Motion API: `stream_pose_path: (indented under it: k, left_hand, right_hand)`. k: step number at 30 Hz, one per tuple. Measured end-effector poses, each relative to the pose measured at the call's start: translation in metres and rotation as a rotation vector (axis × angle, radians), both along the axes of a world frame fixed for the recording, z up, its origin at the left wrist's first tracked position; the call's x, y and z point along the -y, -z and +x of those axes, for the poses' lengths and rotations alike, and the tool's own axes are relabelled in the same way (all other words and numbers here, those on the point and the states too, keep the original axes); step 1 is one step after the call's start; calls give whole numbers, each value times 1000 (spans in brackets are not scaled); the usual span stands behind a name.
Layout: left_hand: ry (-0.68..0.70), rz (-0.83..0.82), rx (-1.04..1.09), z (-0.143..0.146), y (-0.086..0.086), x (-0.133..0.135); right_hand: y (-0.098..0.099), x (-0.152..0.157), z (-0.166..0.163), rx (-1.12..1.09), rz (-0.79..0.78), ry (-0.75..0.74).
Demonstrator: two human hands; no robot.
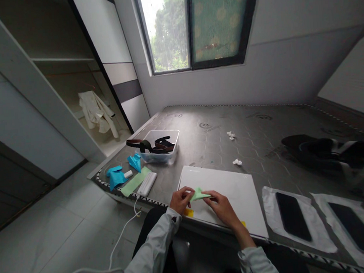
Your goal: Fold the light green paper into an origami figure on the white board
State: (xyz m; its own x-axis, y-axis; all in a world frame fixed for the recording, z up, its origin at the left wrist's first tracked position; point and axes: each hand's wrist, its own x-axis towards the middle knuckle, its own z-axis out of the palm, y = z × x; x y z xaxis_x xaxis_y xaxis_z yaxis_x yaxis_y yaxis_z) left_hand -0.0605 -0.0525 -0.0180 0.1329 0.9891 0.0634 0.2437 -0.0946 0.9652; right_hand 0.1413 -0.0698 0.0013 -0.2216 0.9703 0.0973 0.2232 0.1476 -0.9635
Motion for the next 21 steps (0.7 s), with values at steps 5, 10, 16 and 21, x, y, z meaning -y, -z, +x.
stream_pose_path:
  k: [5,10,16,21]
  left_hand:
    - [35,-18,20,-2,-2,0]
    - [91,-25,21,-8,1,-1]
    - [157,-33,16,-8,3,0]
    - [132,-9,-52,-3,-3,1]
  right_hand:
    - [2,-1,-2,-28,-43,38]
    - [7,0,-4,-109,-77,-2]
    - [8,0,-5,-114,-96,11]
    - [4,-2,-3,-81,-44,59]
